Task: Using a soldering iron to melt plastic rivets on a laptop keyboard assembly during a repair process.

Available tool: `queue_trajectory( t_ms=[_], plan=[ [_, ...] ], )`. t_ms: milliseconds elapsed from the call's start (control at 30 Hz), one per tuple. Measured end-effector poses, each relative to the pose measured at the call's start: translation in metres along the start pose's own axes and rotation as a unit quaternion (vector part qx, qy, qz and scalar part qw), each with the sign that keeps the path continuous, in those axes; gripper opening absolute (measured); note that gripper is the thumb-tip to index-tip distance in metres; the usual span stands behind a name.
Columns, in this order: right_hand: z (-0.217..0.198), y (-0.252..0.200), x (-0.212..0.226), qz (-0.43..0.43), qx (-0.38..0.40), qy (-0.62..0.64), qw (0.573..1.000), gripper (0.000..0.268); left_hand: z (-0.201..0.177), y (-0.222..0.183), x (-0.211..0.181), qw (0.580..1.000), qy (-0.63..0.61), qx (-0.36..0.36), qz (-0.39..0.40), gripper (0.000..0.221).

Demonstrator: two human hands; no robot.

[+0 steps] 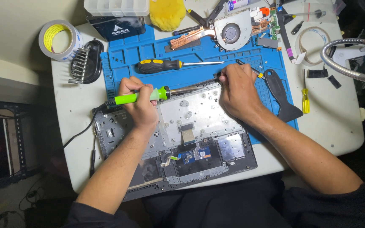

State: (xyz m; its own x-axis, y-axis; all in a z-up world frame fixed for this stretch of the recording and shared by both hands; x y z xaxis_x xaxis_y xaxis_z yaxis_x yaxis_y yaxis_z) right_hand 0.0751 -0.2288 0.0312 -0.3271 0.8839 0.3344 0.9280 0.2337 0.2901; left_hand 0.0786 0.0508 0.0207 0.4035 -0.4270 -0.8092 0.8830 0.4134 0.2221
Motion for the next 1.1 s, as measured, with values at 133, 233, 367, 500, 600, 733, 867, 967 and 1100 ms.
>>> queue_trajectory(
  t_ms=[133, 233, 367, 500, 600, 733, 867, 967, 1100],
  plan=[
    [0.001, 0.001, -0.002, 0.001, 0.004, 0.000, 1.000, 0.011, 0.000, 0.001, 0.005, 1.000, 0.014, 0.021, 0.005, 0.027],
    [0.002, 0.001, -0.001, -0.003, 0.006, 0.003, 1.000, 0.013, -0.003, 0.000, 0.009, 0.998, 0.039, 0.035, 0.017, 0.028],
    [0.001, 0.001, -0.001, -0.006, -0.004, -0.001, 1.000, 0.012, 0.000, 0.000, 0.008, 0.998, 0.027, 0.050, 0.025, 0.029],
    [-0.002, 0.001, 0.001, -0.008, -0.002, 0.002, 1.000, 0.011, 0.002, -0.002, 0.008, 0.997, 0.034, 0.065, 0.025, 0.030],
    [-0.002, 0.001, 0.000, -0.005, 0.004, 0.000, 1.000, 0.012, -0.004, 0.001, 0.016, 0.998, 0.023, 0.058, 0.004, 0.029],
    [-0.002, 0.001, 0.000, -0.004, 0.005, 0.002, 1.000, 0.012, -0.001, 0.000, 0.009, 0.999, -0.023, 0.031, -0.001, 0.030],
    [0.000, 0.001, -0.001, -0.005, 0.003, 0.008, 1.000, 0.012, -0.004, 0.001, 0.013, 0.998, 0.017, 0.056, 0.016, 0.031],
    [-0.001, 0.000, -0.001, -0.006, 0.003, 0.005, 1.000, 0.012, 0.007, 0.000, 0.004, 0.998, 0.006, 0.056, 0.011, 0.031],
    [0.000, 0.001, 0.000, -0.015, 0.029, -0.024, 0.999, 0.013, 0.001, 0.002, 0.009, 0.999, -0.014, 0.043, 0.017, 0.030]
  ],
)
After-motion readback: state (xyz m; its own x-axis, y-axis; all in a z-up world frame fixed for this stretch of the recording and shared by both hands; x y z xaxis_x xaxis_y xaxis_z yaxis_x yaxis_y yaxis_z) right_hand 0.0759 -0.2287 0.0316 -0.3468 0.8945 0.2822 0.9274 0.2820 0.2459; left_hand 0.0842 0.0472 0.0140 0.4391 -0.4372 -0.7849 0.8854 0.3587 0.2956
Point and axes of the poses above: each hand's wrist, its own y-axis towards the middle knuckle, its own z-axis out of the palm, x = y × z, the point moved 9 cm from there along y, towards the middle knuckle, and after that the axes turned 13 degrees about -y, right-handed, at the moved point
